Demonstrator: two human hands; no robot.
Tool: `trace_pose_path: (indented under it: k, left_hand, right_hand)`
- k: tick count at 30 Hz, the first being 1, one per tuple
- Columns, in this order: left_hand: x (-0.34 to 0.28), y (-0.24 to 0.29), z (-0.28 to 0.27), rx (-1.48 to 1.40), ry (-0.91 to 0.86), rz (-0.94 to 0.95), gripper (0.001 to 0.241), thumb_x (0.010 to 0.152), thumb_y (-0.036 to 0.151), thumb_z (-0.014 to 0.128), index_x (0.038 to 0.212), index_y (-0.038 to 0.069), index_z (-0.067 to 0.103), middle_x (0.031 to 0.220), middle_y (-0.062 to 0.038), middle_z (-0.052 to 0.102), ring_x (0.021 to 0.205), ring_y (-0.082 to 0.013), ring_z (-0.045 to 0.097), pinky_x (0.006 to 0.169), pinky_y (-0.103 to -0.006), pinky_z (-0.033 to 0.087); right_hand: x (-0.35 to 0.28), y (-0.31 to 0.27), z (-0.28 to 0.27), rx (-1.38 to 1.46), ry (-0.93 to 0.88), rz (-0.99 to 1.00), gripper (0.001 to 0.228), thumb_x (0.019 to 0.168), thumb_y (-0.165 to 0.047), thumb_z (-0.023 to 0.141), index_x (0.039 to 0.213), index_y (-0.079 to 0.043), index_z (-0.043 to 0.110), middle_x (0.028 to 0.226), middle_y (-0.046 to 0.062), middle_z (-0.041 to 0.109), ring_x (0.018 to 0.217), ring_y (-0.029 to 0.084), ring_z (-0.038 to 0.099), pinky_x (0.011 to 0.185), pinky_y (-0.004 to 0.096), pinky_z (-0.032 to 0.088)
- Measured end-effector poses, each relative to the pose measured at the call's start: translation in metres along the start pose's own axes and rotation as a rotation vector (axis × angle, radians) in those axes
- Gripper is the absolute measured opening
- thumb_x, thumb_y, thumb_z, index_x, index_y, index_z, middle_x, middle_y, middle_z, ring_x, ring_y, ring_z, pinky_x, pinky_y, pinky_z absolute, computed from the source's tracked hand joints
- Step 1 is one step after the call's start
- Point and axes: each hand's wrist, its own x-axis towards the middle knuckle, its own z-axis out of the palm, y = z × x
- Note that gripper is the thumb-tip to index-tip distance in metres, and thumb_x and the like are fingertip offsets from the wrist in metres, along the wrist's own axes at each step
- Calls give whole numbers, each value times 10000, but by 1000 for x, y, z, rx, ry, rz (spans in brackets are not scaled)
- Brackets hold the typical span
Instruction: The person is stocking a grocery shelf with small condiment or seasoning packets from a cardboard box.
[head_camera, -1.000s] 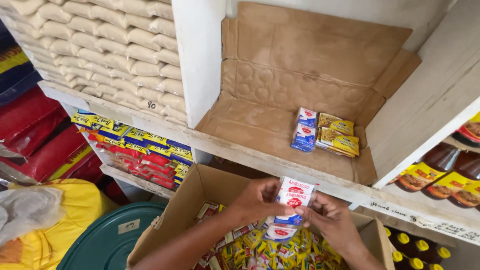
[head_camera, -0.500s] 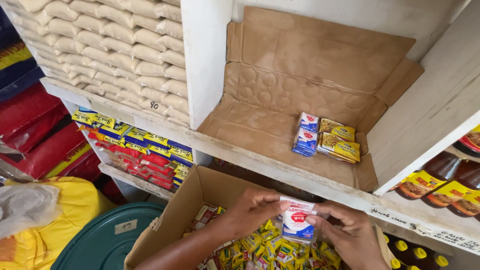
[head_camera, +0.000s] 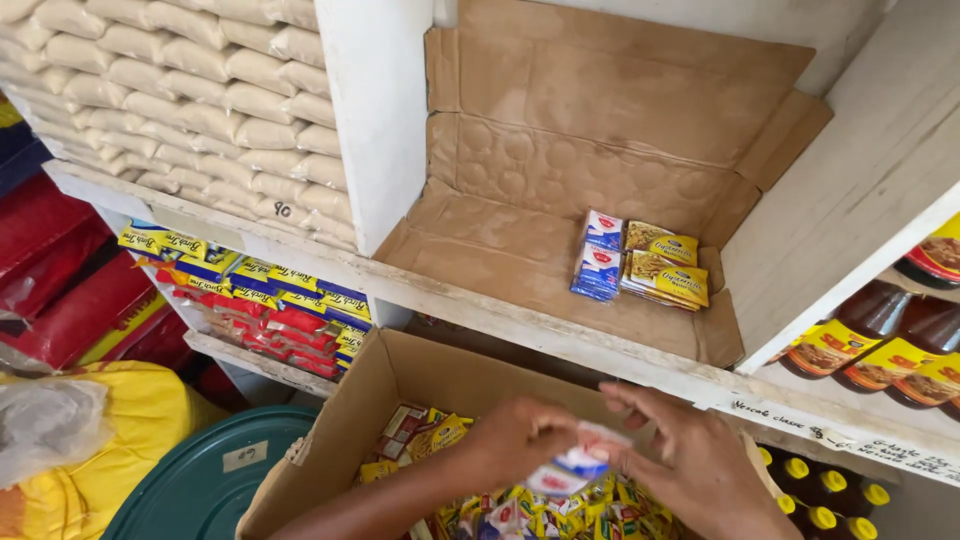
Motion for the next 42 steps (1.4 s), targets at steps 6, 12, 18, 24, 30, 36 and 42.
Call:
trace_pose_path:
  k: [6,12,18,24,30,36,42]
  left_hand:
    - [62,13,-46,-270,286,27,208,977,215,708,995,14,761,817,-33,733,728,-45,607,632,-259,515]
    - [115,-13,-69,-518,202,29,265,847,168,806,1054,12,754,906,-37,772,791,-69,703,726,-242,587]
    - [159,-16,-96,-479,316,64,312,875,200,822,1034,-64,771,890,-83,775,756,-85,702,688,-248,579]
    - [209,-14,-115,-639,301,89,318,949,245,732,1055,-54,755,892,-88,773,726,-98,709,648,-262,586]
    - [270,-54,-117,-768,366,36,307,935,230,732,1057,-52,748,887,-112,780,723,-141,736,639,-288,609]
    - [308,-115,-116,-641,496,-14,352,836,196,845,995,-103,749,830,-151,756,645,-179,691,531,-318,559]
    - [336,-175,-119,-625,432,-296,301,823,196,819,984,-46,738,828,-145,744,610,-209,686,476,-349,527]
  right_hand:
    - [47,51,3,574,-43,389,193,881,-210,762,939,-30,802,744,58,751,593,94,568,536,276,463]
    - [112,66,-23,690,171,240,193,941,-165,753,861,8,721,717,47,679,601,105,551,534,271,439]
    - [147,50,-42,659,211,211,145,881,-131,770,988,-37,741,834,25,726,726,80,638,631,252,501]
    - [186,80,-48,579,254,170,163,899,-125,771,1025,-30,728,880,26,747,773,86,675,696,251,526]
    - [224,135,-27,706,313,279,179,870,-113,798,1005,-17,731,849,26,744,698,82,658,624,236,532]
    - [241,173,1,808,384,404,212,860,-129,824,979,17,728,743,72,704,556,114,621,496,248,514]
    - [259,230,32,745,311,554,213,846,-113,827,958,40,729,717,83,704,524,135,620,472,255,512]
